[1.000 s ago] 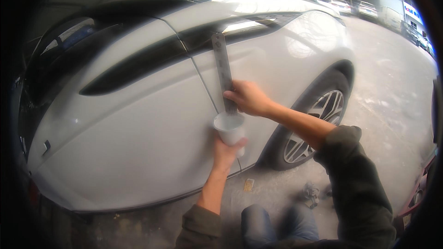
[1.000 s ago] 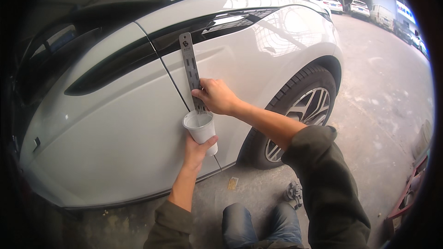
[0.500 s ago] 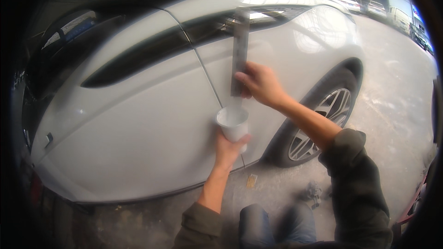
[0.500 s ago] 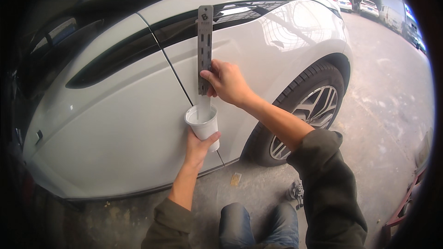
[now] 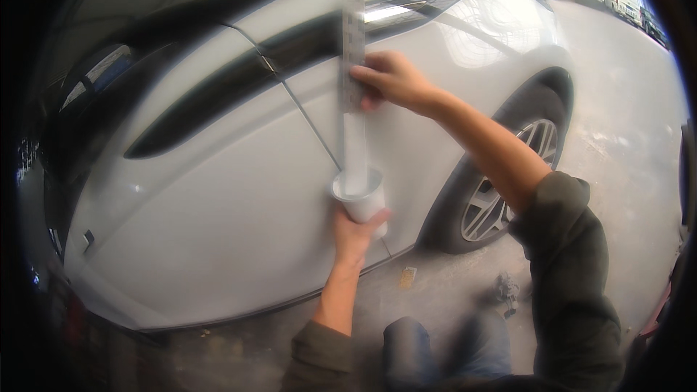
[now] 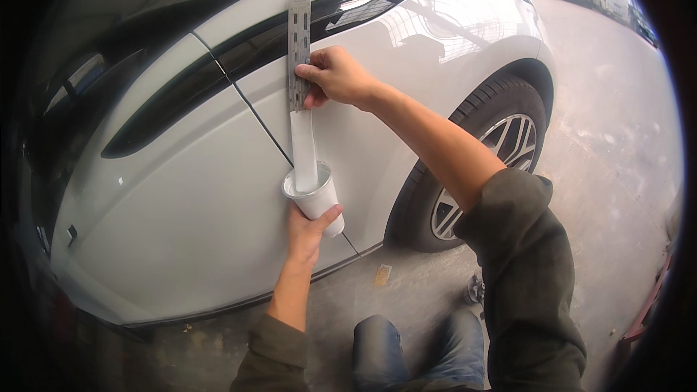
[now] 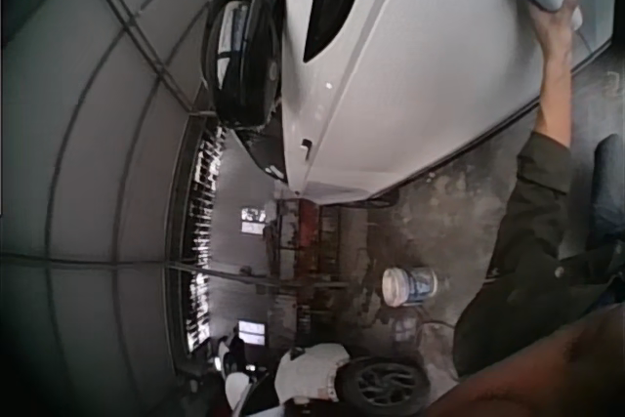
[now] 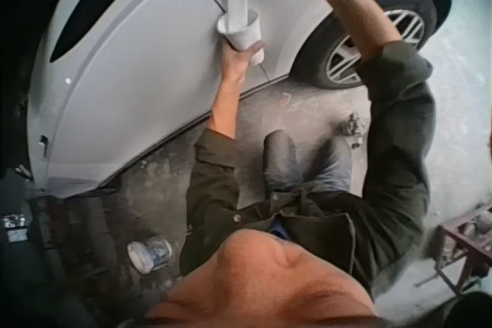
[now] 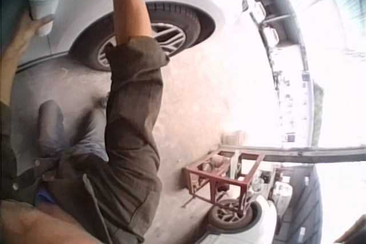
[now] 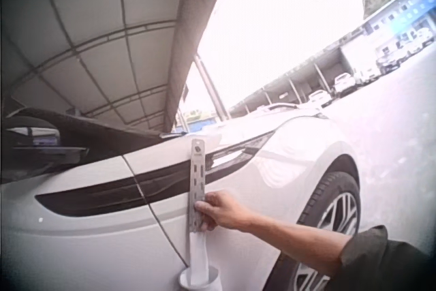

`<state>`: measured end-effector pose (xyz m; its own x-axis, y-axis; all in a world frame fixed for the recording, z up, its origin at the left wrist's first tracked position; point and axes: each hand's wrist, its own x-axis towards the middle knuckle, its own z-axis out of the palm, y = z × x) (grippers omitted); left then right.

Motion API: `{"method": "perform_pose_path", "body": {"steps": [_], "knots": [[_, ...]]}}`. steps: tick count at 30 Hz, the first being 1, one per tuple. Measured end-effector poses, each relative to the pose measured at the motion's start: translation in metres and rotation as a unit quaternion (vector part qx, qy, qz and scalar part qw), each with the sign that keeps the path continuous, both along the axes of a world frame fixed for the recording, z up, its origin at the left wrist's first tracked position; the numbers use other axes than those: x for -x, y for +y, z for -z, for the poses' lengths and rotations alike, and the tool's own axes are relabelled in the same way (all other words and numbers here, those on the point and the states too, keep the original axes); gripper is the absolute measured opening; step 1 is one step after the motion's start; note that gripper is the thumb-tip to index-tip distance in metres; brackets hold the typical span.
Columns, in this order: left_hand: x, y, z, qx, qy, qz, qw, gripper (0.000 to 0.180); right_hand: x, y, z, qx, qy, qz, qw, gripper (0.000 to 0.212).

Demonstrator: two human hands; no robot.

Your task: The person kneels beside a white car and uses a small white cup and a long metal tool to clean the wheel area. They repeatedly dip the tool into the cup and apply it to the wheel and surrounding surfaces.

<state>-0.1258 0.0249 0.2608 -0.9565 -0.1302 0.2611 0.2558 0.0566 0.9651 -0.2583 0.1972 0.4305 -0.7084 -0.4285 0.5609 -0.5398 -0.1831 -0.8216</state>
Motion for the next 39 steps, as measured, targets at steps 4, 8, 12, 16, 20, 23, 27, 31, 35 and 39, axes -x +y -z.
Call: {"method": "perform_pose_path", "body": {"steps": [4,8,12,16,20,23,27,31,35,39], "knots": [[0.003,0.001,0.005,-0.031,0.033,-0.036,0.998,0.071,0.001,-0.002,-0.007,-0.003,0.049,0.010,0.999,0.027],[0.004,-0.001,0.005,-0.041,0.032,-0.010,0.999,0.074,0.006,0.000,-0.010,-0.013,0.108,0.044,0.993,0.029],[0.005,0.000,0.006,-0.044,0.032,-0.018,0.998,0.075,0.015,-0.002,-0.003,-0.017,0.142,0.067,0.987,0.032],[0.007,0.000,0.008,-0.049,0.037,-0.002,0.998,0.075,0.023,-0.007,0.003,-0.035,0.060,-0.027,0.997,0.032],[0.009,0.000,0.009,-0.057,0.038,0.001,0.998,0.074,0.022,-0.007,0.001,-0.053,0.099,0.025,0.993,0.033],[0.010,0.001,0.009,-0.053,0.040,-0.015,0.998,0.074,0.019,-0.006,-0.002,-0.030,0.105,0.033,0.994,0.032],[0.010,0.002,0.009,-0.057,0.043,-0.021,0.997,0.073,0.017,-0.006,-0.001,-0.025,0.144,0.026,0.989,0.032],[0.011,0.001,0.013,-0.055,0.037,-0.021,0.998,0.073,0.019,-0.008,-0.001,-0.025,0.148,0.041,0.988,0.032],[0.012,0.000,0.014,-0.068,0.058,-0.012,0.996,0.073,0.018,-0.007,-0.007,-0.005,0.171,0.050,0.984,0.032],[0.009,0.002,0.010,-0.062,0.032,-0.041,0.997,0.074,0.013,-0.005,-0.009,-0.043,0.094,0.061,0.993,0.032]]}}
